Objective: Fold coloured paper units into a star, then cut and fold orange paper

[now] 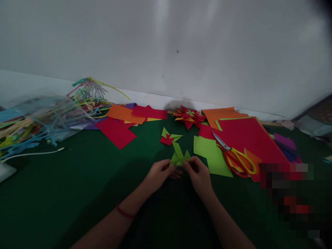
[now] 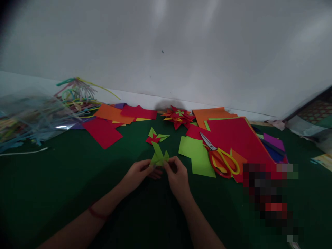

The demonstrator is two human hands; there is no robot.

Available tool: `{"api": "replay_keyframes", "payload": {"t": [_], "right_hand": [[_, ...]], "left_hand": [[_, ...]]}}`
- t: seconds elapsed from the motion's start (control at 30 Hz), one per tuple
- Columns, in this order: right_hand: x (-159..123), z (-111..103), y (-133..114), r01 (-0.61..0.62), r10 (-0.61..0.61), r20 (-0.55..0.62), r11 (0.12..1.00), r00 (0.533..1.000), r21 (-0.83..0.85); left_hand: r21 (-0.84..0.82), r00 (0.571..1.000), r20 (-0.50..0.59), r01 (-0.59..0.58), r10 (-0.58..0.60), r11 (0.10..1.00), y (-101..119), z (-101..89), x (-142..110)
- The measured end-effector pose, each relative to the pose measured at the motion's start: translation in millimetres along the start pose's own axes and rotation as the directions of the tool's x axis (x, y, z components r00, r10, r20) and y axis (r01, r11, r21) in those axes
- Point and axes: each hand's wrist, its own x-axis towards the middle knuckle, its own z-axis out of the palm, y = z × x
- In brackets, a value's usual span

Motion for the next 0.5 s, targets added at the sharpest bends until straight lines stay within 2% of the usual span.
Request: {"api": "replay_keyframes", "payload": {"t": [0.23,0.37,0.5], "right_hand": [[-2.8,1.8,-0.5,-0.017,0.017,-0.027,1.0,0.999,-0.007],[-3.5,1.5,0.1,-0.038,0.038,-0.008,0.999,0.999,-0.004],[-1.3,-2.1,-0.2,-0.052,0.052,0.014,0.999,0.999,-0.013]], "left_hand": [[0.036,0.998,-0.047,0.029,-0.028,0.999,3.6,4.5,-1.8],[-0.034,0.999,-0.036,0.024,-0.025,0.999,3.2,4.1,-1.4],[-0.088,0.997,-0.071,0.012,-0.018,0.996,4.2,1.3,-0.2]]}}
